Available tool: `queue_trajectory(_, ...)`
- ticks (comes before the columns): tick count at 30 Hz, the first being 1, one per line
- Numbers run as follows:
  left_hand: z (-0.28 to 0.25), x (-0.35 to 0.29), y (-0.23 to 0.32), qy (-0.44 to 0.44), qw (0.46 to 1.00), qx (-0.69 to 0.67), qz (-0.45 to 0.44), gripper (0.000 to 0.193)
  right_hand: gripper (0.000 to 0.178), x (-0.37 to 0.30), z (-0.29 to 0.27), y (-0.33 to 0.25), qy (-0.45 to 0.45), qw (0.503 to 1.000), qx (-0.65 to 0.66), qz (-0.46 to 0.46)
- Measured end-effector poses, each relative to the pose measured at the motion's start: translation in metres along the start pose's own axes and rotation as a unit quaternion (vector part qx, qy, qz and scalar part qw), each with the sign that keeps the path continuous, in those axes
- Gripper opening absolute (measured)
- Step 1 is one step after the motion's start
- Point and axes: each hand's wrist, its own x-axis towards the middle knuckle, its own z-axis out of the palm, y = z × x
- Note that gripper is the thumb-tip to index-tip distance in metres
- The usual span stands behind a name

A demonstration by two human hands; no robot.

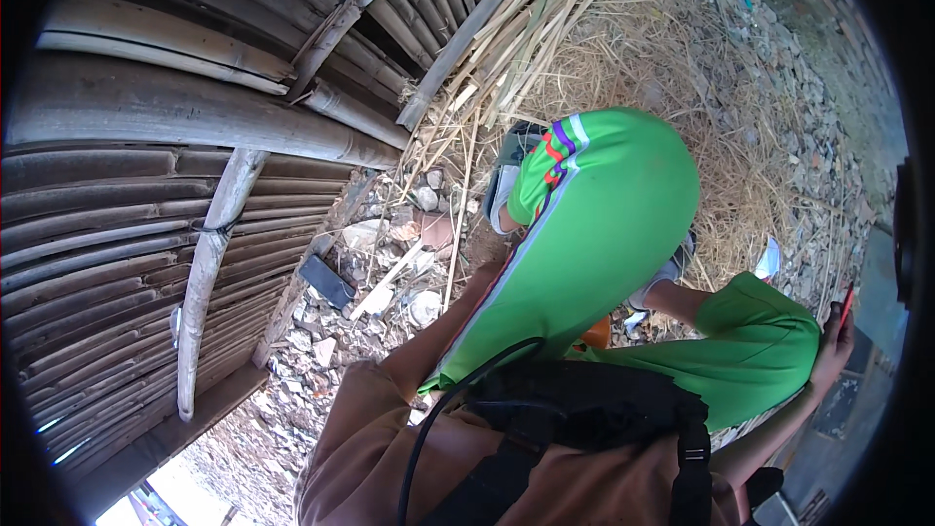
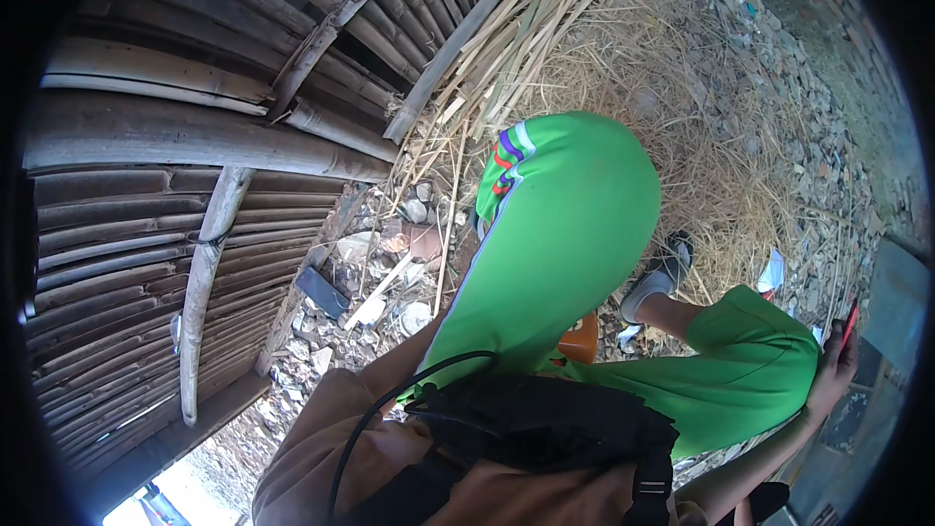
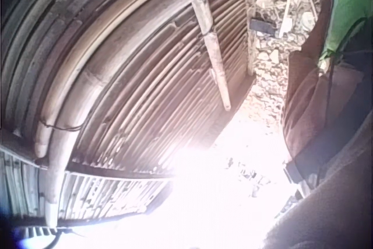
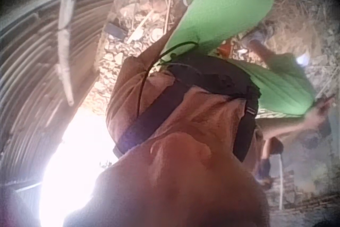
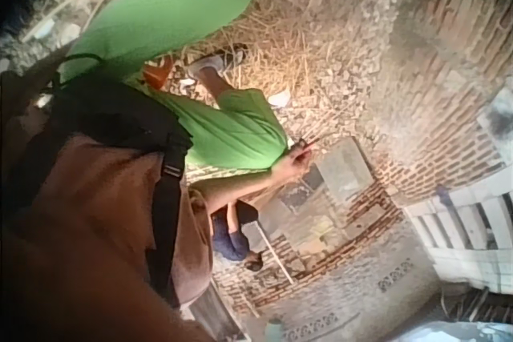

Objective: The person shaves thin bamboo sticks using a small blade, removing outer layers and smoothing the surface, then gathers the sticks into a bundle.

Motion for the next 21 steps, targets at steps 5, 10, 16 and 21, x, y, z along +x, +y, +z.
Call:
queue_trajectory(5, -0.062, 0.038, 0.018, 0.217, 0.954, 0.079, 0.192, 0.012, 0.026, 0.005, -0.001, 0.009, -0.026, 1.0, 0.008, -0.007)
queue_trajectory(10, -0.146, 0.118, 0.042, 0.363, 0.892, 0.155, 0.218, 0.027, 0.026, 0.005, 0.003, 0.003, 0.006, 1.0, -0.011, -0.01)
queue_trajectory(16, -0.168, 0.163, 0.05, 0.265, 0.906, 0.331, 0.003, 0.049, 0.025, 0.001, -0.004, 0.007, 0.01, 0.999, -0.037, -0.019)
queue_trajectory(21, -0.163, 0.163, 0.028, 0.35, 0.898, 0.256, 0.076, 0.012, 0.024, 0.005, -0.001, 0.014, 0.017, 0.999, -0.017, -0.029)
